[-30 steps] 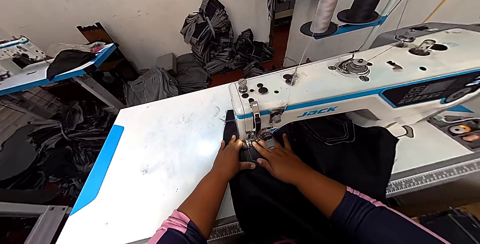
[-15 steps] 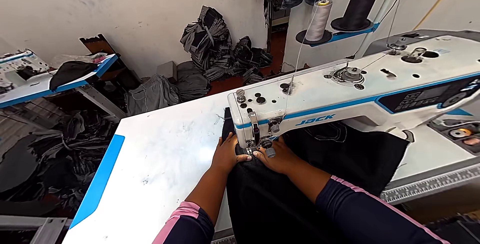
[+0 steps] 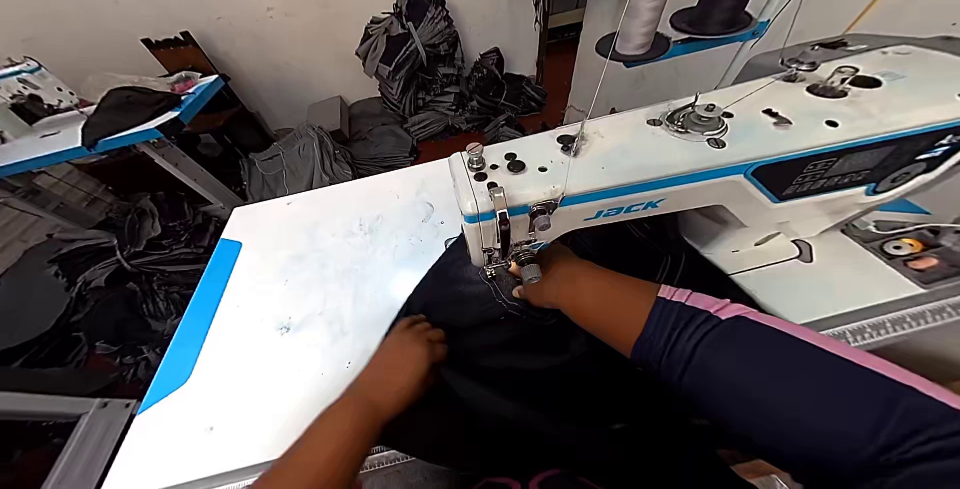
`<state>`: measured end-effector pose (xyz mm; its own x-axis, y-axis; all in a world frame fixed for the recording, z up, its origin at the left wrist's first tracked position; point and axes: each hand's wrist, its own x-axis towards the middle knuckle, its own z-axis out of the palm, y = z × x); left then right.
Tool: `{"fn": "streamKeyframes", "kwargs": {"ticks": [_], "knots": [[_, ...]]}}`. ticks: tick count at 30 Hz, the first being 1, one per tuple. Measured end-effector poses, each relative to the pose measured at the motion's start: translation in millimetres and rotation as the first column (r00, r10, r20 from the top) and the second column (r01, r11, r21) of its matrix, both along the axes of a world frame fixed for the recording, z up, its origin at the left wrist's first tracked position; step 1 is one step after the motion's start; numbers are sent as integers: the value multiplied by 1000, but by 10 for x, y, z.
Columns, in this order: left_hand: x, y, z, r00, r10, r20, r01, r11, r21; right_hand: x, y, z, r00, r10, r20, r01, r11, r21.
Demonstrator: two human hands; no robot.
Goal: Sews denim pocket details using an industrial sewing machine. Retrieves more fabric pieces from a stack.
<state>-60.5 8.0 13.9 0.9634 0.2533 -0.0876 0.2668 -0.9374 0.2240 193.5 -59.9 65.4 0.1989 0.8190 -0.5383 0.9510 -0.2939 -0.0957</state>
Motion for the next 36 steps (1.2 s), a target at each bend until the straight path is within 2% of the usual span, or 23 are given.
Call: {"fn": "streamKeyframes", "kwargs": {"ticks": [2, 3, 4, 5, 6, 7, 9, 12, 23, 32, 34, 36], "knots": [[-124, 223, 196, 963, 190, -193, -196, 980, -11, -119, -233, -196, 986, 138, 91, -139, 990, 8], [-111, 181, 282, 948, 226, -223, -235, 972, -16, -153, -357, -334, 983, 173, 69, -175, 984, 35], [-72, 53, 316, 965, 217, -149, -221, 975, -13, -165, -469, -472, 984, 173, 38, -176, 980, 90], [-8, -114, 281, 985, 171, 12, -171, 985, -22, -166, -562, -583, 989, 147, 8, -147, 981, 130], [94, -275, 206, 980, 105, 169, -96, 994, -61, -153, -635, -674, 993, 118, -20, -113, 978, 176], [221, -402, 115, 969, 52, 243, -23, 993, -118, -132, -677, -726, 994, 99, -41, -88, 973, 211], [442, -542, -109, 981, 41, 192, -2, 980, -199, -87, -696, -769, 994, 92, -66, -73, 966, 248], [561, -574, -396, 943, 61, 326, -36, 996, -82, -4, -655, -769, 991, 115, -74, -90, 957, 275], [675, -238, -492, 926, 0, 376, -18, 999, 45, 128, -404, -757, 993, 112, -42, -90, 931, 354], [715, -79, -422, 967, 27, 253, -25, 1000, -14, 162, -219, -672, 996, 68, -54, -49, 954, 295], [686, -307, -257, 989, 78, 125, -63, 991, -114, 159, -215, -688, 996, 65, -57, -46, 955, 292], [669, -681, -109, 996, 44, 76, -29, 981, -190, 177, -194, -663, 996, 67, -51, -50, 961, 271]]}}
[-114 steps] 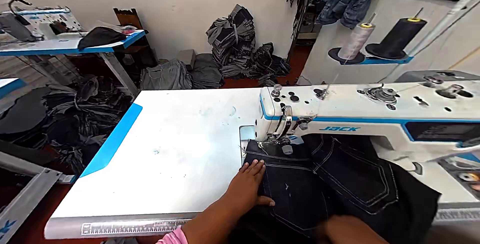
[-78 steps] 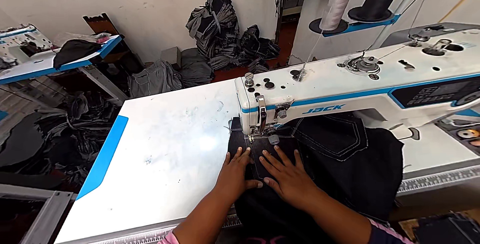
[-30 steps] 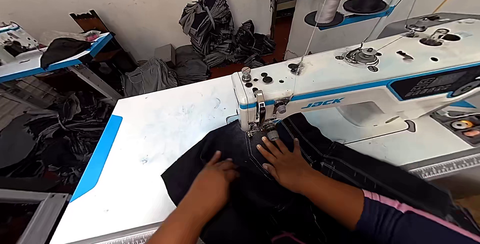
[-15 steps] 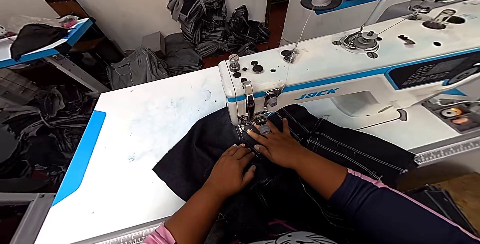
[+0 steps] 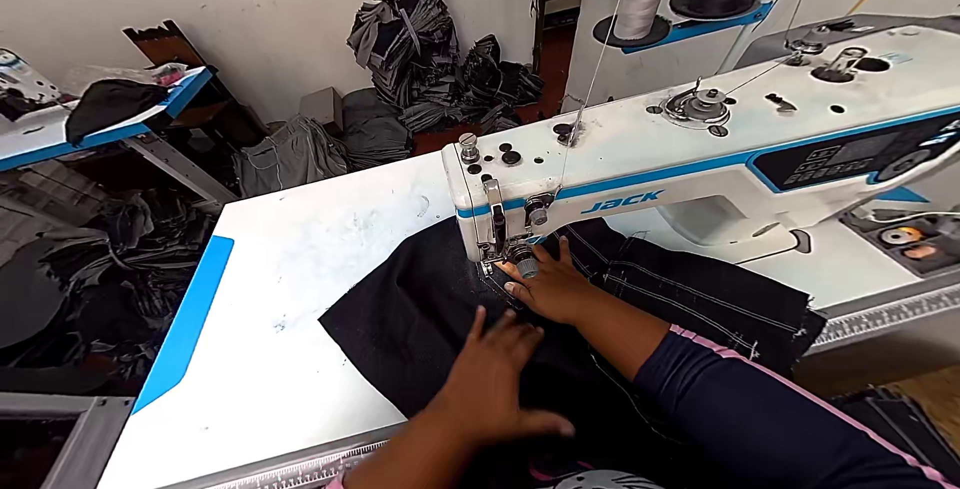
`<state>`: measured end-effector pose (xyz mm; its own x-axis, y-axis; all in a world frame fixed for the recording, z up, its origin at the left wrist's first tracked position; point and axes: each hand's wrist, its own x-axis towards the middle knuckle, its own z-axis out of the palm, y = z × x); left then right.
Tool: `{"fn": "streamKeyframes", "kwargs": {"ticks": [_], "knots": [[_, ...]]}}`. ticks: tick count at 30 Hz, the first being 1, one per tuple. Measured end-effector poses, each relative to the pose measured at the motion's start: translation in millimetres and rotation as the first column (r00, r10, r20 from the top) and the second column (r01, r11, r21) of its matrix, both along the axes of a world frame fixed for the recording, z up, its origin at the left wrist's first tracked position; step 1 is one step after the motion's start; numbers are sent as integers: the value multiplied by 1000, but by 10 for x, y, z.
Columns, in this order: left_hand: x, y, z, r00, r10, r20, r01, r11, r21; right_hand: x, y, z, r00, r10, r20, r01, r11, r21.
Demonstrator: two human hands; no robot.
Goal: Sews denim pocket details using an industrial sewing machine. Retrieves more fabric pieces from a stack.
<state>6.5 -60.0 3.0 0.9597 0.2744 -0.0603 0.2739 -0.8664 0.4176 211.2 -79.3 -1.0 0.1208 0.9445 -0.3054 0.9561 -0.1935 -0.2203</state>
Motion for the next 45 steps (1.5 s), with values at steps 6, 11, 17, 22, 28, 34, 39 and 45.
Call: {"fn": "streamKeyframes", "kwargs": {"ticks": [6, 11, 17, 22, 28, 34, 39, 45], "knots": [[-320, 122, -291, 932, -123, 342, 27, 962, 272, 2, -86, 58, 986, 106, 126, -109, 994, 12], [-291, 206, 180, 984, 156, 87, -144, 981, -130, -151, -399, -175, 997, 78, 5, -78, 996, 49], [8, 204, -327, 954, 87, 286, -124, 986, 114, -164, -382, -165, 998, 56, 19, -57, 997, 49], [78, 370, -385, 941, 71, 331, -125, 981, 146, -99, -259, -157, 998, 55, 33, -58, 995, 85], [177, 563, -409, 919, 50, 390, -121, 980, 161, -40, -91, -95, 999, 31, 36, -34, 996, 85], [243, 627, -329, 940, 89, 330, -137, 983, 123, 17, 46, 22, 1000, 26, 15, -26, 999, 24], [236, 582, -280, 959, 148, 243, -182, 976, 121, 29, 72, 6, 1000, 22, 19, -22, 999, 31], [-36, -320, -99, 996, -88, 20, 86, 991, 106, 49, 113, 57, 1000, 14, -4, -14, 1000, 13]]}}
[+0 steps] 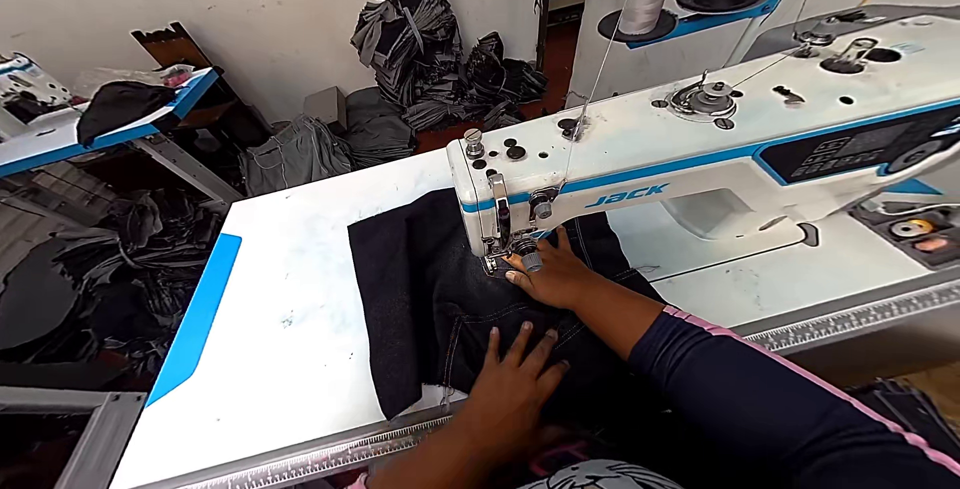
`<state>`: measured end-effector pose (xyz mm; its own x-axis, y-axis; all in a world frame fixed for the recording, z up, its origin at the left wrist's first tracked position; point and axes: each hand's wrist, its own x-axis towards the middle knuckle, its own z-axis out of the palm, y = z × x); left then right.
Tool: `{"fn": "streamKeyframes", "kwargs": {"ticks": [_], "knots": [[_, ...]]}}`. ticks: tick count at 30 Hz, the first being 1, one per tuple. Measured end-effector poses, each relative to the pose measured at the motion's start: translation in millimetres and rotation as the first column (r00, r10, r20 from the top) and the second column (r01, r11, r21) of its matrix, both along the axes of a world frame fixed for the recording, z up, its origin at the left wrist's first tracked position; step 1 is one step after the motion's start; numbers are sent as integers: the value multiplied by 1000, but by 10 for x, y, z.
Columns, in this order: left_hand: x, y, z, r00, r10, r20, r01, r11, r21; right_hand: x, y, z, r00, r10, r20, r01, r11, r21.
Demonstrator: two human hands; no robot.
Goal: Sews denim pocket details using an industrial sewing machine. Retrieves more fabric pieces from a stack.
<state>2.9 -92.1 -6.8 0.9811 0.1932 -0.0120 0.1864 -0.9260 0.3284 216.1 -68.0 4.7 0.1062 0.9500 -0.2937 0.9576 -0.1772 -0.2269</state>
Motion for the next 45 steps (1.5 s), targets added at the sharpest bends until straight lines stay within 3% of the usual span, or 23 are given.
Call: {"fn": "streamKeyframes", "kwargs": {"ticks": [2, 3, 6, 8, 11, 13, 14, 15, 17, 19, 21, 26, 32, 45], "knots": [[-209, 58, -260, 964, -153, 216, 109, 973, 203, -2, -5, 82, 1000, -7, 26, 7, 1000, -27], [-308, 172, -301, 942, -212, 261, 155, 962, 225, 9, -9, 136, 999, -4, 53, 6, 999, -37], [-734, 735, -199, 941, -269, 206, 253, 962, 101, -21, -148, 151, 993, 7, 115, -3, 999, -36], [-1062, 1224, -71, 980, -162, 118, 152, 984, 95, -134, -371, 19, 993, 8, 122, -11, 1000, 26], [-1284, 1679, 358, 957, 235, -171, -202, 961, 189, -458, -670, -233, 1000, -14, 21, 12, 996, 85], [-1035, 1550, 523, 922, 383, -57, -355, 895, 268, -677, -687, -224, 997, -62, -47, 64, 997, 37], [-829, 1349, 531, 926, 371, 66, -376, 897, 231, -772, -664, -195, 994, -89, -65, 89, 996, 5], [-608, 1113, 487, 931, 329, 155, -353, 922, 160, -844, -633, -166, 992, -104, -72, 102, 994, -31], [-269, 749, 232, 959, 218, 178, -223, 975, 5, -902, -619, -125, 992, -99, -80, 94, 993, -68], [-202, 593, -95, 975, 165, 150, -151, 984, -98, -851, -745, -157, 994, -67, -89, 65, 997, -29], [-270, 546, -224, 966, 131, 224, -112, 989, -94, -766, -897, -236, 995, -62, -84, 70, 993, 93], [-352, 695, -277, 962, 16, 272, -13, 1000, -13, -745, -951, -353, 996, -79, -35, 86, 960, 268], [-261, 1026, -290, 959, -59, 278, 47, 998, 49, -618, -651, -201, 992, -79, -98, 87, 993, 78], [12, 1627, -299, 952, -62, 299, 38, 995, 88, -357, -149, 41, 969, -108, -223, 110, 994, -4]]}}
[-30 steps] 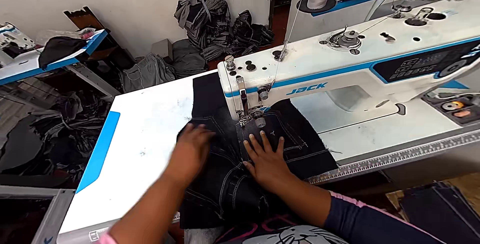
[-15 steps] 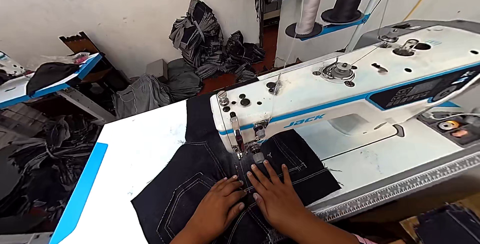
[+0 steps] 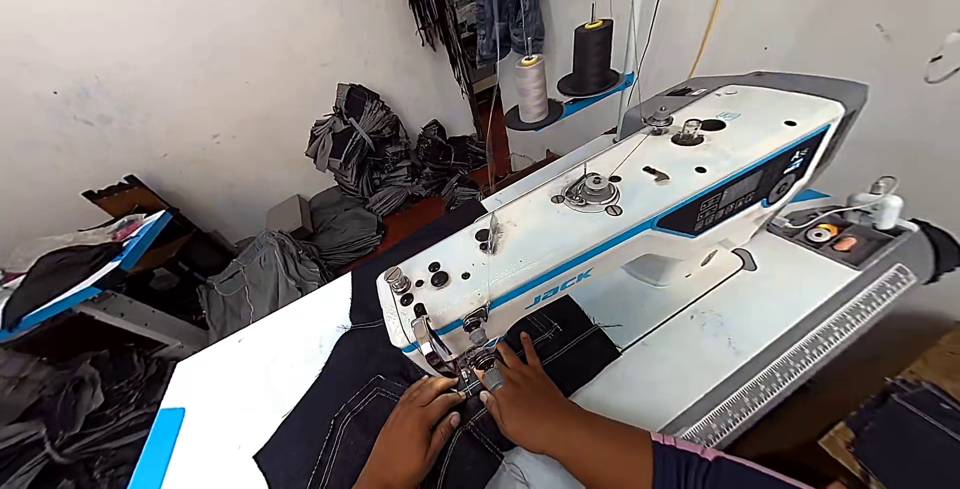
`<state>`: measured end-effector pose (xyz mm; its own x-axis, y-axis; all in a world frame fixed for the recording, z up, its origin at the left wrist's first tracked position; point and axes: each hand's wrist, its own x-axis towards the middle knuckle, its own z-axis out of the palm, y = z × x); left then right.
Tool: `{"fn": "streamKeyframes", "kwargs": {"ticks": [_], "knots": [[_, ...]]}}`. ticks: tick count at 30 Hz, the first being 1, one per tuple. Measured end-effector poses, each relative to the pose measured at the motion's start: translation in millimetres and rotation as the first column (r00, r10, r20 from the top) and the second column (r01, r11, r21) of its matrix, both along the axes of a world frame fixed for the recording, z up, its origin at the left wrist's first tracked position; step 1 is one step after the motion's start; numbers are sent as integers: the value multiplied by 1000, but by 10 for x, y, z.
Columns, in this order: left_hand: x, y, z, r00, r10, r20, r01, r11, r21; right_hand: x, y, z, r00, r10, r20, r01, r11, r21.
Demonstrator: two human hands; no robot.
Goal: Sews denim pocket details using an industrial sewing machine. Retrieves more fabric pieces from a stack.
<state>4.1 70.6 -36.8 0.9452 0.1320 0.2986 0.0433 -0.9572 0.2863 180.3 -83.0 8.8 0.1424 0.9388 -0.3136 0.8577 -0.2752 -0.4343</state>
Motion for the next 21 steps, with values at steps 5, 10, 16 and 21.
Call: {"fn": "streamKeyframes", "kwargs": {"ticks": [5, 10, 16, 21], "knots": [[105, 126, 97, 997, 50, -51, -51, 999, -9, 76, 151, 78, 999, -28, -40, 28, 1000, 10], [243, -164, 529, 877, 235, -420, -275, 961, -36, 87, 170, 52, 999, -42, -12, 42, 998, 47], [319, -953, 635, 498, 441, -747, -548, 828, 124, 85, -123, -264, 991, -130, -19, 125, 885, 449], [293, -947, 539, 525, 482, -701, -599, 795, 98, 128, -566, -706, 978, -182, 98, 36, 614, 788]]}}
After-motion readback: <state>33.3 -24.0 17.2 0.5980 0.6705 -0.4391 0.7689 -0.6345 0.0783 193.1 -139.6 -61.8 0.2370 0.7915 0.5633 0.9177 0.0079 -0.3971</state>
